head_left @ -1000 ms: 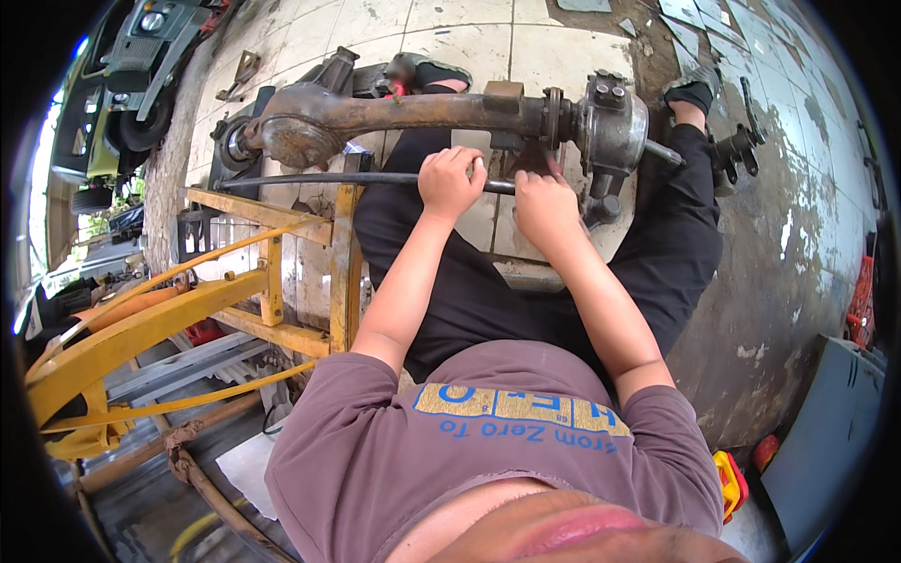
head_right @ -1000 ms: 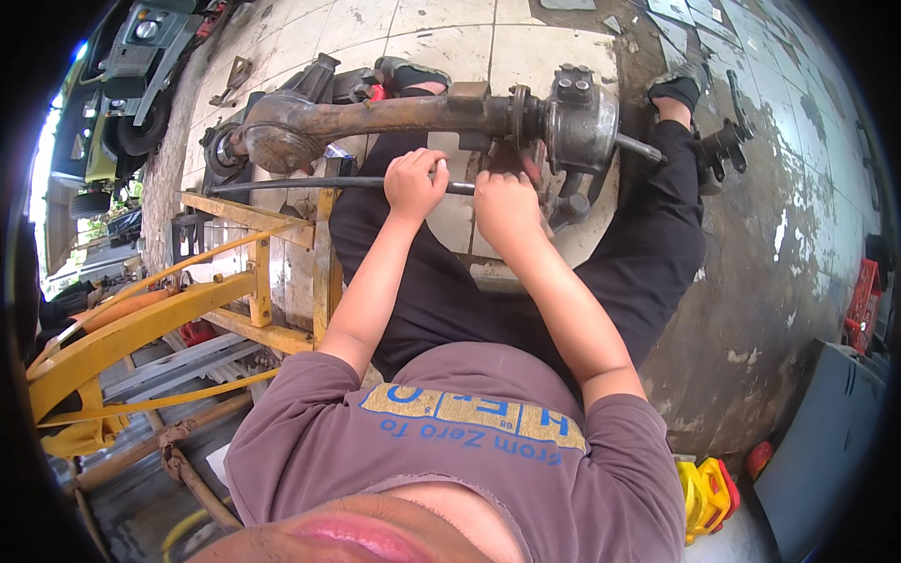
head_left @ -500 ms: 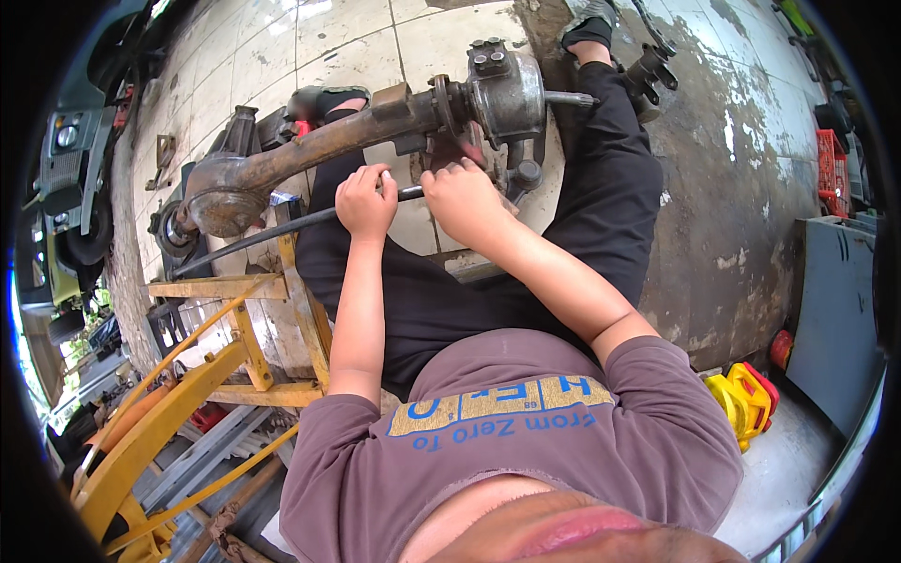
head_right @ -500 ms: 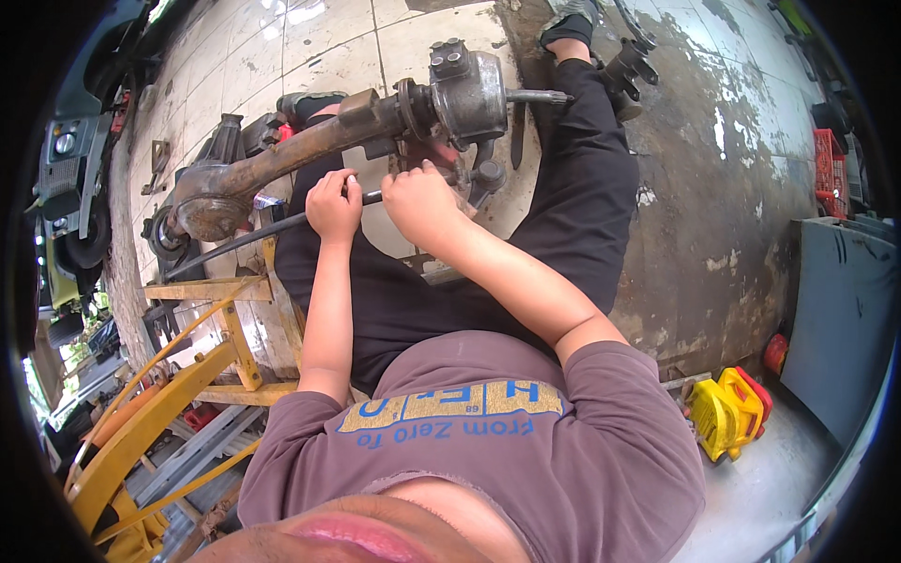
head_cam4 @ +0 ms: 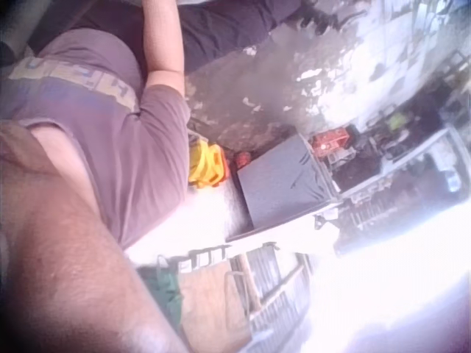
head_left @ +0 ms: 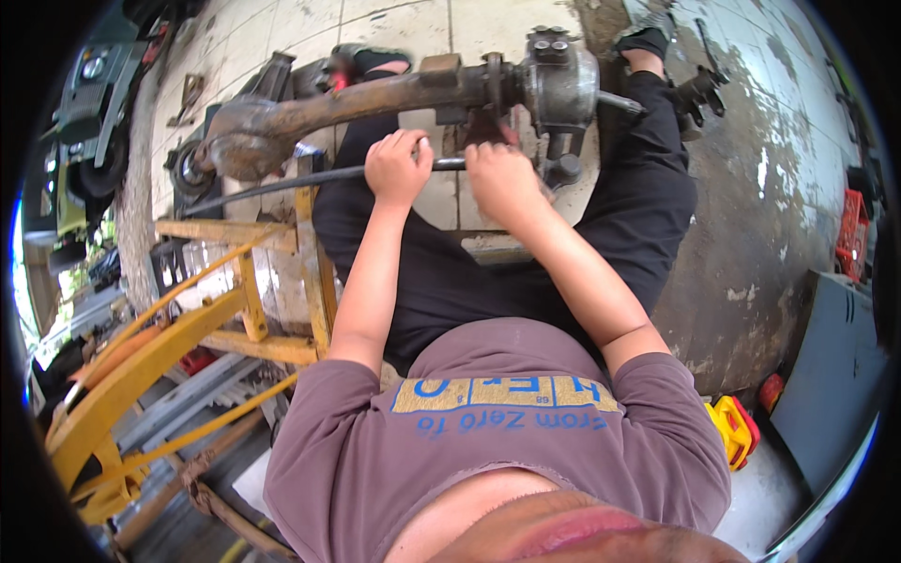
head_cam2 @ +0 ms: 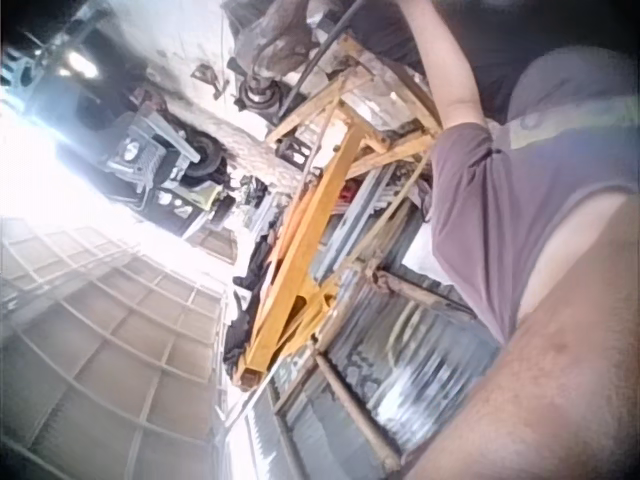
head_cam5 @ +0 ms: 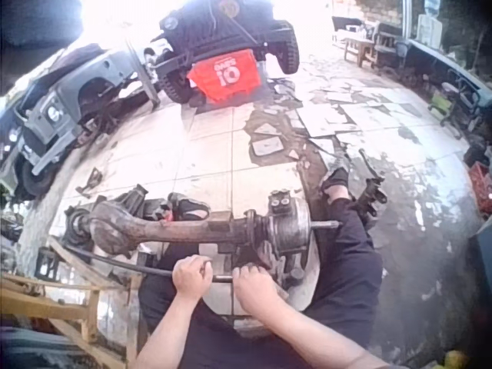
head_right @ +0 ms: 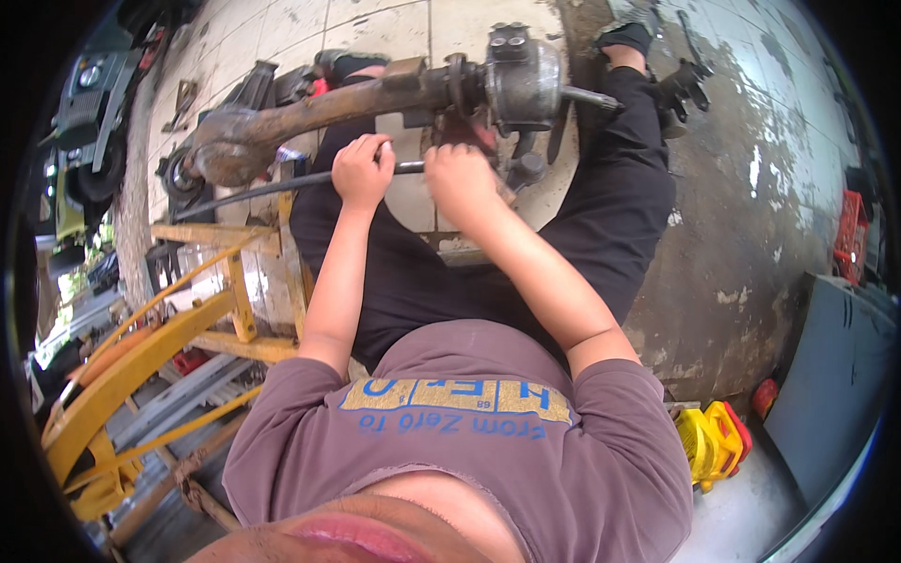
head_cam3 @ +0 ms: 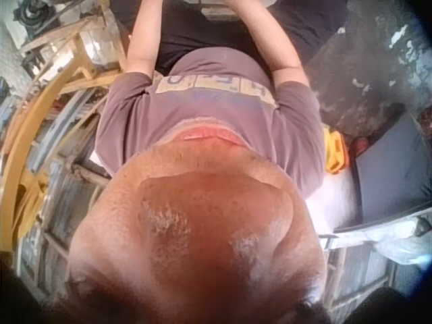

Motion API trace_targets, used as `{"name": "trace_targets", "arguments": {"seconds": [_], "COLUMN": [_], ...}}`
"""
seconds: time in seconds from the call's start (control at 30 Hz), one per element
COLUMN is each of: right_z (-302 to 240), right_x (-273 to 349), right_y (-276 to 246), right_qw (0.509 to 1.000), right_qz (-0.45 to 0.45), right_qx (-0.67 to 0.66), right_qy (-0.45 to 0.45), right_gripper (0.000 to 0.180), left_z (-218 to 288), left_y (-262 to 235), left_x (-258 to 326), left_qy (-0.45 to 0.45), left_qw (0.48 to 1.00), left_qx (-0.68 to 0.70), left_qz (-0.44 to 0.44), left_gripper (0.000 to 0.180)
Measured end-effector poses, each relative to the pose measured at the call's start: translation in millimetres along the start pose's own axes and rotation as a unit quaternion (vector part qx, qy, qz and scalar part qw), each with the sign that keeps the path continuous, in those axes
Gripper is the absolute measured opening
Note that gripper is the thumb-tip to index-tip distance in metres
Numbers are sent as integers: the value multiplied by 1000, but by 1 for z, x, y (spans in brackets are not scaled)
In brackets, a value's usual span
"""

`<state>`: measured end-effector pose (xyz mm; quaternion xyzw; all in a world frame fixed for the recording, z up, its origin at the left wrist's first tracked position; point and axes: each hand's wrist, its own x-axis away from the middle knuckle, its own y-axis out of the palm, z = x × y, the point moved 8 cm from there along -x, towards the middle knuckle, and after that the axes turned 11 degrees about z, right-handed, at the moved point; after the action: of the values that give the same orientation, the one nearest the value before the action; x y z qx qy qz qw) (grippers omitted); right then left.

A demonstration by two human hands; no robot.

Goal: The person sits on the floor and uses a long metal bar to rotate and manipulate a vehicle axle assembly mounted on a yellow stand. The person repeatedly repositions the bar and applies force to turn the axle shaft.

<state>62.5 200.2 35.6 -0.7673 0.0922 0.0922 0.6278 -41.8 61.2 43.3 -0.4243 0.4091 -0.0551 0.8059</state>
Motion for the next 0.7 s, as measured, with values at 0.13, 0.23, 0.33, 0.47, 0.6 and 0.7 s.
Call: {"name": "trace_targets", "arguments": {"seconds": [0.13, 0.23, 0.33, 0.47, 0.6, 0.7], "right_z": [2, 6, 7, 1, -2, 2], "right_x": [-1, -3, -8, 4, 2, -1], "right_y": [-1, 0, -5, 3, -15, -5], "right_qw": [1000, 999, 1000, 1000, 999, 1000], "right_qz": [-25, -29, -21, -9, 17, -1], "right_qx": [-10, 6, -9, 2, -3, 10], "right_qy": [-13, -25, -15, -18, -32, -26], "right_gripper": [17, 20, 16, 15, 19, 21], "left_z": [-4, -1, -5, 1, -5, -3], "left_y": [-2, -2, -1, -5, -1, -1], "left_x": [1, -3, 1, 2, 3, 1], "left_qy": [-6, 3, -10, -1, -13, -12], "left_qw": [1000, 1000, 1000, 1000, 1000, 1000], "left_qx": [-5, 7, 6, 13, 9, 14], "left_qz": [8, 13, 11, 21, 23, 22], "left_gripper": [7, 8, 7, 5, 6, 6]}}
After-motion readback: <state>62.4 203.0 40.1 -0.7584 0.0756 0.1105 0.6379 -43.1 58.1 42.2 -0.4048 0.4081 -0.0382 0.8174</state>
